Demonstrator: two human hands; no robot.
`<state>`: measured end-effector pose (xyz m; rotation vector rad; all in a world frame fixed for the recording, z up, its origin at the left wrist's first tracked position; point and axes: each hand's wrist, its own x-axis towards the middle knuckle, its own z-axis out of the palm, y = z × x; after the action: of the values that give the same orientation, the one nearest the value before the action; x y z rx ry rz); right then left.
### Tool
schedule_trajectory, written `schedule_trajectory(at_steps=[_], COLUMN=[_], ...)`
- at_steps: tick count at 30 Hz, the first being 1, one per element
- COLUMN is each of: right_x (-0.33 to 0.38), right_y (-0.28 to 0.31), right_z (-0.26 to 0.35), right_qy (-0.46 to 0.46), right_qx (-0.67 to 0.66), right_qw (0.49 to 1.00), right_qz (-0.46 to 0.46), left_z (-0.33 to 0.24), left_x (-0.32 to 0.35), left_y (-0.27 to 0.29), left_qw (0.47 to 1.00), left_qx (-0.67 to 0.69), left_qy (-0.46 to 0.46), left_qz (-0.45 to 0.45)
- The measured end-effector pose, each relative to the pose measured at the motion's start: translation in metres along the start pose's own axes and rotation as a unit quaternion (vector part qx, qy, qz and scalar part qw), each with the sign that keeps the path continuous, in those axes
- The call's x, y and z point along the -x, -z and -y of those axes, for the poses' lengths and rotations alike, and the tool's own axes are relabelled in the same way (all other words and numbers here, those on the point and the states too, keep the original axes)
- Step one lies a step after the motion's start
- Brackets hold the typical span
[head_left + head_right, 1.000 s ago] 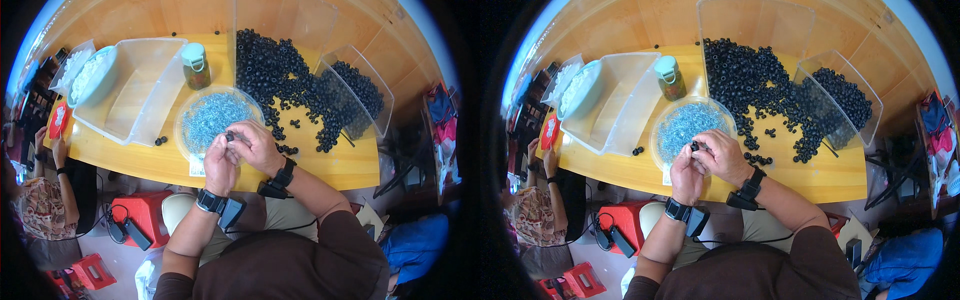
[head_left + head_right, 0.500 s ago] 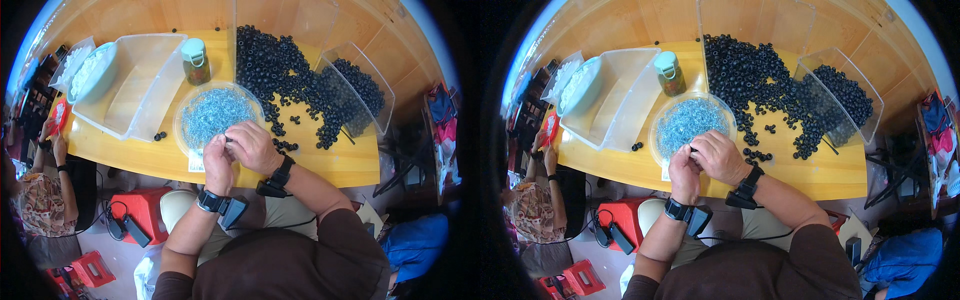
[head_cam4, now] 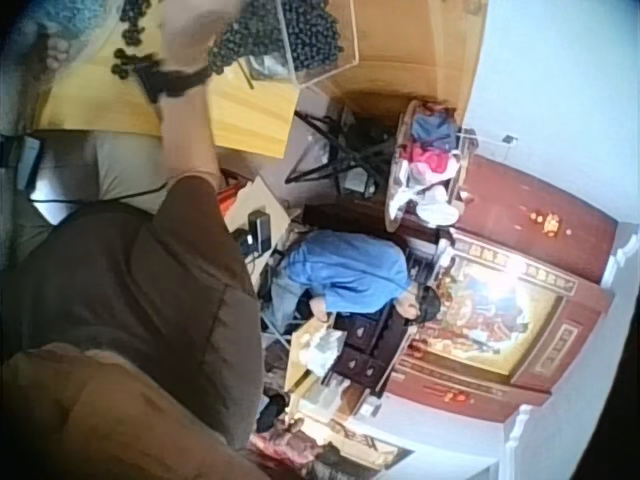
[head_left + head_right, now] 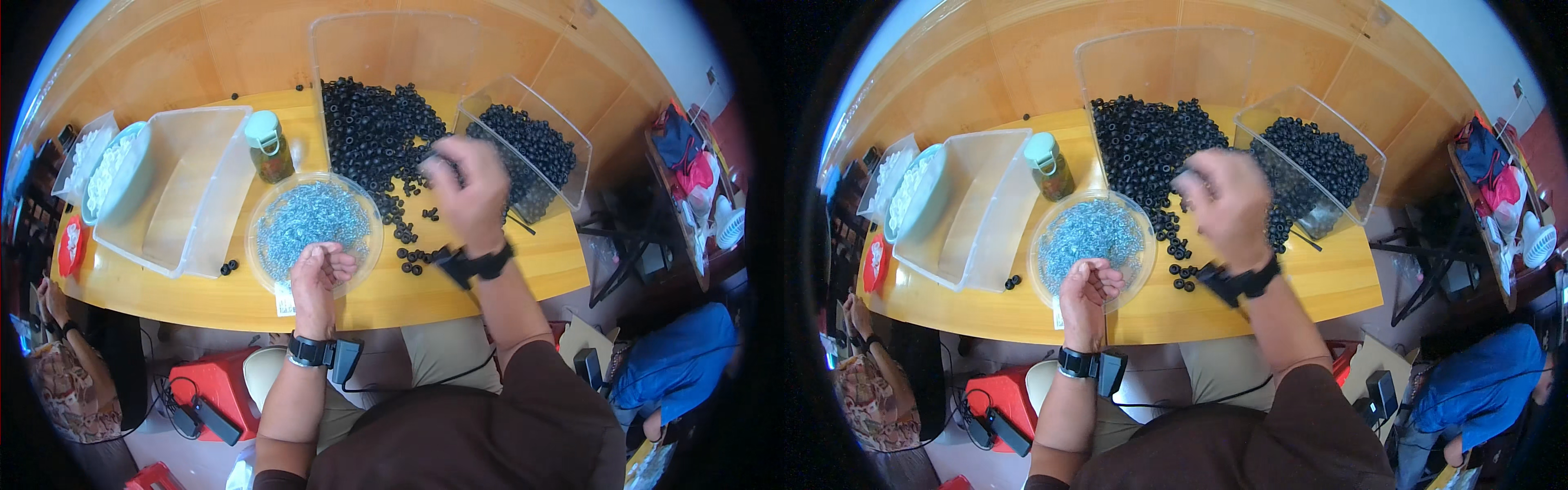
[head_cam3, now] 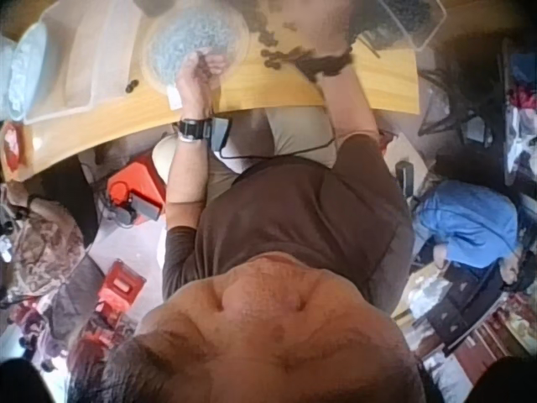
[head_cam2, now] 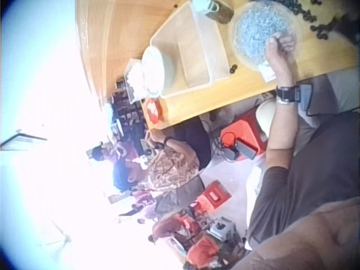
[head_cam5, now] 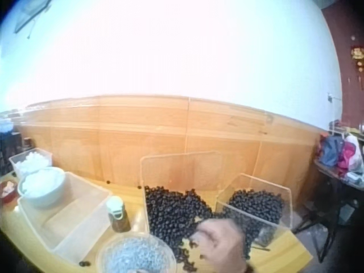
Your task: Assembling small plastic/rubber components by inserting blue beads into black grommet rings.
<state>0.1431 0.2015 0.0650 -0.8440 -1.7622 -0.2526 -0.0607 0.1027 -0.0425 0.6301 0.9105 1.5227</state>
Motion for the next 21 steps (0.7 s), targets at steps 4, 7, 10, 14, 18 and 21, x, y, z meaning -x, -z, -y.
schedule_trajectory(at_steps=[4, 7, 10, 14, 18, 21], right_x=[-0.034, -0.028, -0.005, 0.026, 0.038, 0.041], right_y=[0.049, 0.052, 0.030, -0.003, -0.016, -0.019], right_z=[-0.049, -0.053, -0.051, -0.061, -0.043, -0.033], right_qy=[-0.043, -0.041, -0.116, -0.157, -0.188, -0.224], right_qx=[0.207, 0.175, 0.040, -0.002, -0.099, -0.104], right_qw=[0.974, 0.981, 0.983, 0.939, 0.891, 0.842], right_qz=[-0.077, -0.075, 0.135, 0.304, 0.402, 0.481], left_z=[-0.003, -0.004, 0.000, 0.003, 0.002, 0.000], left_x=[-0.002, -0.003, -0.005, -0.008, -0.013, -0.018], left_y=[0.002, 0.003, 0.003, 0.006, 0.009, 0.013], left_qw=[1.000, 1.000, 1.000, 1.000, 0.999, 0.999], left_qx=[0.002, 0.005, 0.005, 0.004, 0.031, 0.047], left_qy=[0.005, 0.013, 0.017, 0.017, 0.007, 0.000], left_qz=[-0.003, -0.007, -0.006, -0.007, -0.005, -0.005])
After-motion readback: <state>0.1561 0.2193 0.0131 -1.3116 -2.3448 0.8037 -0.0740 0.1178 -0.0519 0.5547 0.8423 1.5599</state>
